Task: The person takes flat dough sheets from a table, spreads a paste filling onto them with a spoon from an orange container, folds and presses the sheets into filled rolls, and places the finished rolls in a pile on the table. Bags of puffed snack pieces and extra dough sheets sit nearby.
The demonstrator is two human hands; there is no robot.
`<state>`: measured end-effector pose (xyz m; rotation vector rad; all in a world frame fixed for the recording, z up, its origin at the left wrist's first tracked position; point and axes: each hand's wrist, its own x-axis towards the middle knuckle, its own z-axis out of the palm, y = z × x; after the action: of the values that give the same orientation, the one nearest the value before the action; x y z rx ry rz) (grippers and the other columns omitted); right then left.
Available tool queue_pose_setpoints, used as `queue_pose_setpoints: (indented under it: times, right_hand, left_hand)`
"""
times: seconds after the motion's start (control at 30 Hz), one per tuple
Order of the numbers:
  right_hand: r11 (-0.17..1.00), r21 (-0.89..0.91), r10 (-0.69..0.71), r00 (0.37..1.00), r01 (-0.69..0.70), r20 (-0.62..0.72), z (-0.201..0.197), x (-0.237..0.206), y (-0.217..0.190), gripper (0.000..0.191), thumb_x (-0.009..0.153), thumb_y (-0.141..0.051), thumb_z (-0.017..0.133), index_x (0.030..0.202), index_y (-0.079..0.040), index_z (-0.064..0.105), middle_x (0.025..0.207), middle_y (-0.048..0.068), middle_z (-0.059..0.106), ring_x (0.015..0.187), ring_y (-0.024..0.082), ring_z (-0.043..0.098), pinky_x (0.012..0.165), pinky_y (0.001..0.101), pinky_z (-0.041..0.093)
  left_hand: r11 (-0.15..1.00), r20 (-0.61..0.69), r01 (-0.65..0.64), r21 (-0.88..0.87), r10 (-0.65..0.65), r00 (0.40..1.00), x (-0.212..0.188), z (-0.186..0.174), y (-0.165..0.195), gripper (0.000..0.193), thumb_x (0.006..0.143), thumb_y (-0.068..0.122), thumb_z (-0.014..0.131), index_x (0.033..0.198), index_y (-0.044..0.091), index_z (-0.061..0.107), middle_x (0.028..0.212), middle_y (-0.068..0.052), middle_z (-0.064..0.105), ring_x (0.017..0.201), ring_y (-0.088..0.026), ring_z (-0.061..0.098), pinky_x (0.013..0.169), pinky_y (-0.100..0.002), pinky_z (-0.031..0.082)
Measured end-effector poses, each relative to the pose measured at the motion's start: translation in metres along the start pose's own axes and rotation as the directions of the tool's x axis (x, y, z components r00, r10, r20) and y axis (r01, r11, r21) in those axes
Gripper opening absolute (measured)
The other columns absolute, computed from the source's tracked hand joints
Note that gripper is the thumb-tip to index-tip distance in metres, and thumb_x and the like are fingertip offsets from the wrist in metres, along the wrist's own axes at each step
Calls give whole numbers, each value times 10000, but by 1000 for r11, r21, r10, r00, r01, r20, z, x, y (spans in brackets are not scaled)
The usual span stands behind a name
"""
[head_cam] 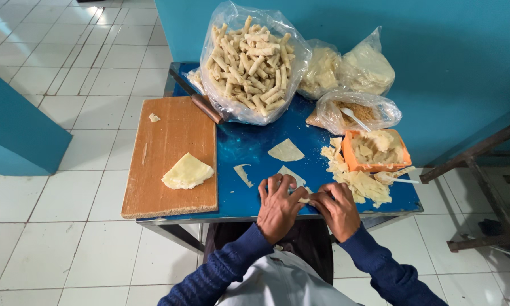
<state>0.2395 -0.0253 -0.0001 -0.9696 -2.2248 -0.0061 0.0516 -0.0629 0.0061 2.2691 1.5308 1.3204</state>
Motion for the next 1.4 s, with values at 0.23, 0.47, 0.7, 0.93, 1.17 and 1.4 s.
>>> queue_pose_setpoints:
  times: [0.23,0.47,0.7,0.93,1.17,1.4]
  right_hand:
    - [1000,15,15,1000,-15,-5,-6,-2,-1,239,814,-122,780,1025,-61,686,979,24,685,922,259,616,807,408,481]
    - [999,-16,-43,997,44,65,-4,-5,4,157,826,-83,761,966,-130,711,946,-15,690,901,217,622,758,395,422]
    - [996,-57,-67,998,67,8,-5,0,-3,257,804,-25,730,1046,-110,732,972,32,659,941,253,612,822,408,462]
    - [984,-100,-149,989,148,-6,-7,-3,-7,258,801,4,705,1042,-87,698,1097,31,698,1017,260,631,877,414,494]
    - [986,-92,-131,989,137,72,-1,3,-1,370,783,11,698,1143,-68,724,1074,45,697,1008,260,641,874,396,506]
    - [842,427,267,942,-330,201,2,8,20,240,902,-114,733,1136,-62,735,906,33,720,848,132,656,784,278,535]
  left_hand:
    - [999,5,22,40,-22,1000,2,7,-5,169,813,147,770,960,109,694,1132,-88,543,1216,-338,454,1039,-558,308]
    - [995,21,102,-4,-102,995,-5,4,0,152,804,145,763,936,107,697,1110,-86,539,1207,-338,442,1018,-564,281]
    - [995,-14,26,93,-25,1000,-2,0,4,201,791,124,753,988,150,723,1134,-88,537,1239,-336,435,1021,-577,263]
    - [986,-10,39,165,-38,999,3,5,-1,132,820,78,716,939,135,715,1134,-84,556,1243,-330,452,1039,-563,274]
    - [995,-144,94,37,-88,986,-6,-8,2,267,874,52,704,1140,75,703,1160,-111,589,1171,-330,491,950,-457,382]
    - [830,9,329,-450,-365,931,-10,-15,9,610,757,-19,790,1324,0,565,1088,-146,598,907,-252,635,747,-343,552]
